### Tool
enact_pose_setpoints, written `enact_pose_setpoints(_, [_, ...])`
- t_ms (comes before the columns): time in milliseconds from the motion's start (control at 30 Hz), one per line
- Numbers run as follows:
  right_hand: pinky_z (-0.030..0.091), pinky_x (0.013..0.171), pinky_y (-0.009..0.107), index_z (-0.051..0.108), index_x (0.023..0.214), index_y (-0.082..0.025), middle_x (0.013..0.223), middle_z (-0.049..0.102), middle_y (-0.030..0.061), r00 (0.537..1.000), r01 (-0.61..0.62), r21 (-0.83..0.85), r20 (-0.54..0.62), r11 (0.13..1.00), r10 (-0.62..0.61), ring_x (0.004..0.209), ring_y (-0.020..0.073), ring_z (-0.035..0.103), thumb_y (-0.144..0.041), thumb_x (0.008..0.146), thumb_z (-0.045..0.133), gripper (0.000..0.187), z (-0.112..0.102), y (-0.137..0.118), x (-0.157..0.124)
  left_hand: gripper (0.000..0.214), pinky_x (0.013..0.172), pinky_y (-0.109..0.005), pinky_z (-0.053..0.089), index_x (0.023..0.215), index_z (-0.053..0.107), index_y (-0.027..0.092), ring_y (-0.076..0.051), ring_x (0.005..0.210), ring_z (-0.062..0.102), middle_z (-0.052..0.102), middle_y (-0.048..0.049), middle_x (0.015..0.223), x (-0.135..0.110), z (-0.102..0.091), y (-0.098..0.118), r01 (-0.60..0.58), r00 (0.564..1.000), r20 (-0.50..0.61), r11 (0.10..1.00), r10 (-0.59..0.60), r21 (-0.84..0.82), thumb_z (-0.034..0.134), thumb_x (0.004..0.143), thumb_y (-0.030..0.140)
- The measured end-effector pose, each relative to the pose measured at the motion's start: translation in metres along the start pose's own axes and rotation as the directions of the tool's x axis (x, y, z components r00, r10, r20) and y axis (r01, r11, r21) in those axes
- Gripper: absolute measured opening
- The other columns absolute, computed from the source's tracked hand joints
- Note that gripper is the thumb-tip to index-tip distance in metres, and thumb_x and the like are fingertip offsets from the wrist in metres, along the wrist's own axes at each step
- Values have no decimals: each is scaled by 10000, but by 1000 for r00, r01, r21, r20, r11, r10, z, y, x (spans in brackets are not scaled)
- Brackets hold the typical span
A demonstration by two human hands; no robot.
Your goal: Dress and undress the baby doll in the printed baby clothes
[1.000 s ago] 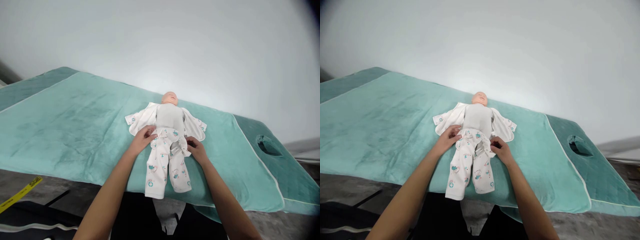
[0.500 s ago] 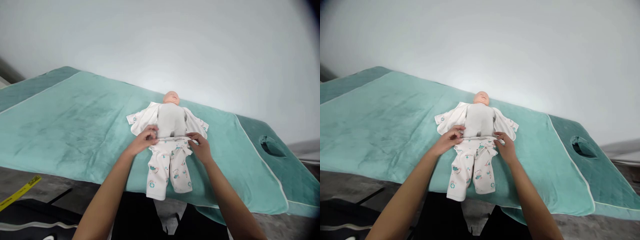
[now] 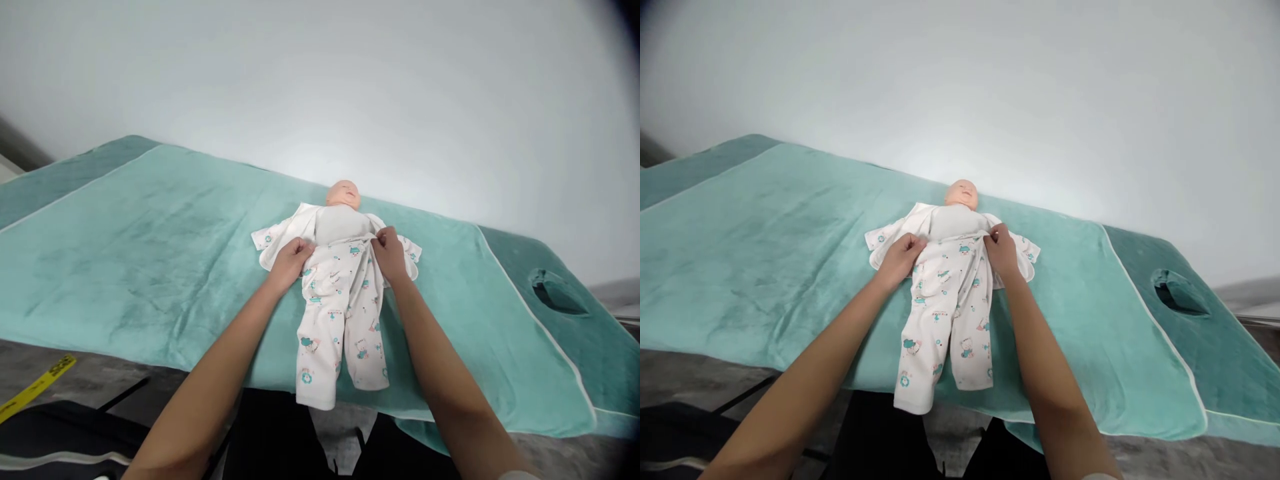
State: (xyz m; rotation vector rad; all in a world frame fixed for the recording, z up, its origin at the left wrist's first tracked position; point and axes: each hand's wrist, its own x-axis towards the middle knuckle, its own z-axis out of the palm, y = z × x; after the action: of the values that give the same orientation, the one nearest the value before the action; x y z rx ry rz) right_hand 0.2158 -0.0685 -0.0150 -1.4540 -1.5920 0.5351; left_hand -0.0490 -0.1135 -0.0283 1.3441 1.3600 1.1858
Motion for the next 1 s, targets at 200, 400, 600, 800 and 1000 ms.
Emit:
enact_pose_setpoints(200, [415, 593, 292, 465, 823, -253, 683, 520, -44, 974, -224, 403, 61, 888, 218, 626, 157, 473, -469, 765, 680, 310, 23, 23, 21, 223, 616, -295, 307, 779, 482, 216, -146, 633, 431, 478, 35, 646, 48, 18, 31, -218, 964, -89, 933, 252, 286, 578, 920, 360])
enact_pose_setpoints(400, [511, 804, 358, 590, 870, -243, 927, 652, 33, 999, -41, 349, 7, 936, 41, 887, 211, 599, -488, 846, 687, 264, 30, 34, 12, 204, 591, -256, 310, 801, 588, 193, -120, 626, 392, 432, 33, 664, 60, 9, 23, -107, 994, 30, 994, 107, 10, 637, 862, 381])
enact_pose_setpoints(600, [415, 1120, 470, 621, 805, -251, 1276, 652, 32, 987, 128, 390, 44, 912, -157, 1256, 253, 566, -395, 898, 678, 180, 27, 25, 21, 215, 624, -250, 389, 874, 680, 195, -140, 715, 508, 578, -15, 805, 69, -17, 21, -6, 929, 370, 999, -11, 46, 746, 775, 374])
enact_pose_setpoints(800, [461, 1046, 451, 635, 833, -242, 1235, 678, 41, 991, 61, 347, 92, 936, -99, 1185, 257, 600, -466, 939, 620, 249, 20, 17, 22, 243, 824, -296, 464, 803, 547, 206, -194, 982, 568, 621, -52, 1105, 75, -6, -1, -241, 963, 145, 967, 227, 82, 705, 836, 388])
enact_pose_setpoints(1000, [449, 720, 309, 611, 764, -224, 728, 577, -18, 995, -44, 77, -81, 996, 50, 747, 166, 530, -500, 890, 673, 310, 28, 23, 30, 165, 725, -295, 415, 841, 525, 221, -168, 747, 502, 531, 10, 734, 84, 16, -14, -114, 939, -292, 964, 183, 240, 656, 891, 309])
